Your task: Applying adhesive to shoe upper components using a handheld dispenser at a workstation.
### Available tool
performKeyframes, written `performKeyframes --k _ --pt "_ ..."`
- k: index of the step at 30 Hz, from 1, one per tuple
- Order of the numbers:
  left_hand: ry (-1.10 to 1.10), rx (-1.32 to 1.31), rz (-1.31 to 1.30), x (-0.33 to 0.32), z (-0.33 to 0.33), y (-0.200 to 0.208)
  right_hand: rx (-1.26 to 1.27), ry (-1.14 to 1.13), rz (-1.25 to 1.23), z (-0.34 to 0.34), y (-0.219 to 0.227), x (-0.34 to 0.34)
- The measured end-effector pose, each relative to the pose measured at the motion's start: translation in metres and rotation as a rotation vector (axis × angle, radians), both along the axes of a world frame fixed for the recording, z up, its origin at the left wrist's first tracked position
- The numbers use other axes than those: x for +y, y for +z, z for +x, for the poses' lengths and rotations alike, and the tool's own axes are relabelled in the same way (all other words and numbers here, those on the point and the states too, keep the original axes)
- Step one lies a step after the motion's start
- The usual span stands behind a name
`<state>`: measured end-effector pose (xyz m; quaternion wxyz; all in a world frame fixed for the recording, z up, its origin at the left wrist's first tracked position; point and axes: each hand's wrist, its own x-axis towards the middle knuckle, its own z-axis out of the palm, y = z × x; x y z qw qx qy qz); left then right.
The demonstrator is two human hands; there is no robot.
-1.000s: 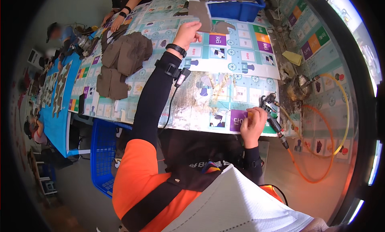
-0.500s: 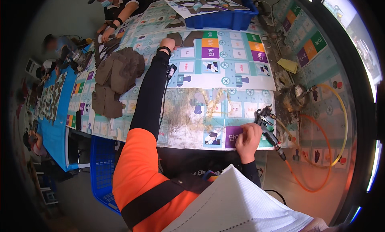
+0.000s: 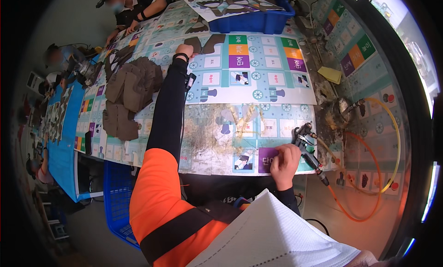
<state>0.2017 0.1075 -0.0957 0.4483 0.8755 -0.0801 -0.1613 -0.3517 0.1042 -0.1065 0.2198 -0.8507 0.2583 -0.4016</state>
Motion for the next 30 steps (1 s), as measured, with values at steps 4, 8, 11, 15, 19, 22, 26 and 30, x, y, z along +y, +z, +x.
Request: performKeyframes --k 4,8,11,15,19,22,26,30 --pt "-0.091 -0.118 0.192 0.008 0.005 0.004 -0.027 -0.009 0.007 -0.001 0.001 0.002" --pt "-0.250 -0.367 0.451 0.033 -0.010 0.025 0.017 0.020 0.006 0.000 0.002 0.004" --pt "-0.349 -0.695 0.220 0.062 -0.064 0.061 -0.023 -0.020 -0.017 0.000 0.000 0.004" --pt "-0.703 -0.867 -0.338 0.110 -0.180 0.148 -0.022 -0.005 -0.028 -0.003 -0.004 0.003" --pt "-1.024 -1.554 -0.399 0.189 -0.285 0.254 0.001 -0.015 -0.019 -0.003 -0.007 0.005" --pt "-1.237 -1.708 -0.508 0.233 -0.352 0.294 0.035 -0.061 -0.024 -0.002 -0.008 0.009" --pt "-1.387 -1.827 -0.611 0.271 -0.403 0.306 0.017 -0.030 -0.054 -0.004 -0.007 0.014" --pt "-1.401 -1.893 -0.650 0.307 -0.423 0.299 0.016 -0.044 -0.068 -0.004 -0.011 0.017"
